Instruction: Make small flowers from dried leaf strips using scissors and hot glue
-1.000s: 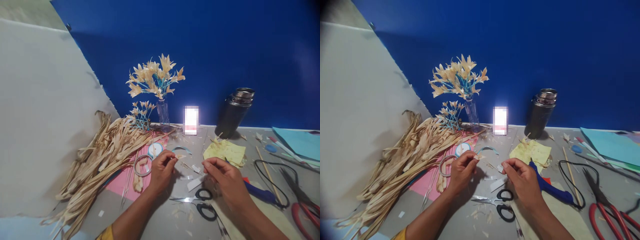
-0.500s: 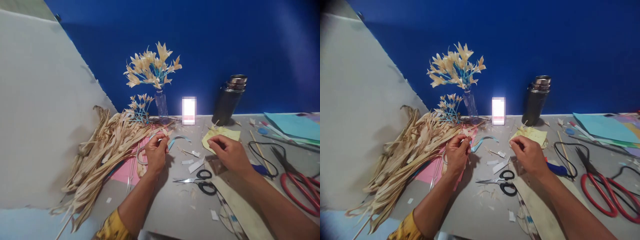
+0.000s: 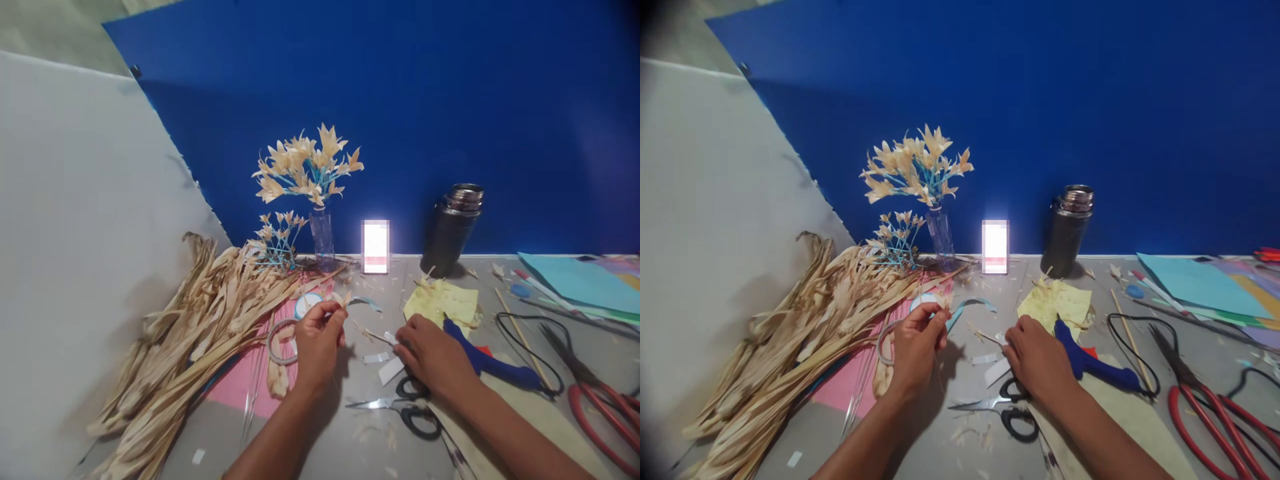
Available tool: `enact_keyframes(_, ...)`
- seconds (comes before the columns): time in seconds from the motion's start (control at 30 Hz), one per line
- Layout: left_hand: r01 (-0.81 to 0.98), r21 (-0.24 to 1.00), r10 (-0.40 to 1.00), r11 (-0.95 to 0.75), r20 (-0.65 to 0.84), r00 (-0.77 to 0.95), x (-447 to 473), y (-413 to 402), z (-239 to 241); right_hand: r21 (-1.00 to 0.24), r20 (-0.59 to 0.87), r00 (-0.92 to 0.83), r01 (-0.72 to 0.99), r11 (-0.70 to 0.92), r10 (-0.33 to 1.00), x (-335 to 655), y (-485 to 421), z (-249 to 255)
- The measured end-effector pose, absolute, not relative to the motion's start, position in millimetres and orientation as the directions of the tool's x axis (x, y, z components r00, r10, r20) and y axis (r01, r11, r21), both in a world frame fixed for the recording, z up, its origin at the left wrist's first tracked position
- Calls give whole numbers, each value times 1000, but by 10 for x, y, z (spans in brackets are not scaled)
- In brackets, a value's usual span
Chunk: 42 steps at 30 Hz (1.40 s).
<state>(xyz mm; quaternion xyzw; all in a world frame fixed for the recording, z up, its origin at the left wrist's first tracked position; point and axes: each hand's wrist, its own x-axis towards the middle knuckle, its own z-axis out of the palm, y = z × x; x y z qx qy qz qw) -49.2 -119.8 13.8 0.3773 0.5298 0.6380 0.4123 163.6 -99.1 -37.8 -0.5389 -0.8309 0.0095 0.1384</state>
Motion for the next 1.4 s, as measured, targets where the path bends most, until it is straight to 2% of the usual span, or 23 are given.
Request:
enact_keyframes(0.1,-147,988,956,-54,9,-292,-472,-1247,242,-191,210,-404,876,443,890,1617,-979,-428)
enact_keyframes(0.3,-95,993,997,-64,59,-53,-440,-1271,172,-203,306,-442,835,511,843,1615,-941,-527)
enact_keyframes(0.37,-99,994,998,-39,34,-53,-431,-1256,40,-276,340,-418,812,515,842,1606,-946,-503)
enact_keyframes(0.5,-164,986,999,34,-34,0,-428,-1243,-163,-501,447,-329,679,537,832,1557,-1001,-405)
enact_keyframes(0.63,-200,979,997,29,-14,75,-434,-1262,-215,-575,533,-356,513,637,768,1500,-1085,-354)
enact_keyframes(0.8,-213,972,982,103,-64,179,-392,-1326,-246,-546,519,-432,497,675,738,1467,-1158,-366)
enact_keyframes(1.0,-173,968,981,182,-166,105,-348,-1364,-304,-626,429,-392,520,581,814,1488,-1185,-408)
enact_keyframes(1.1,-184,979,994,93,-80,74,-358,-1373,-296,-664,392,-356,528,529,848,1494,-1174,-422)
enact_keyframes(1.23,-102,983,987,-151,155,36,-380,-1415,-255,-696,350,-242,579,424,905,1511,-1107,-456)
enact_keyframes(1.33,20,943,938,-331,326,118,-388,-1462,-256,-726,357,-199,556,405,913,1526,-1049,-454)
enact_keyframes(1.4,63,923,912,-380,362,190,-387,-1488,-278,-760,344,-175,524,383,922,1532,-1033,-419)
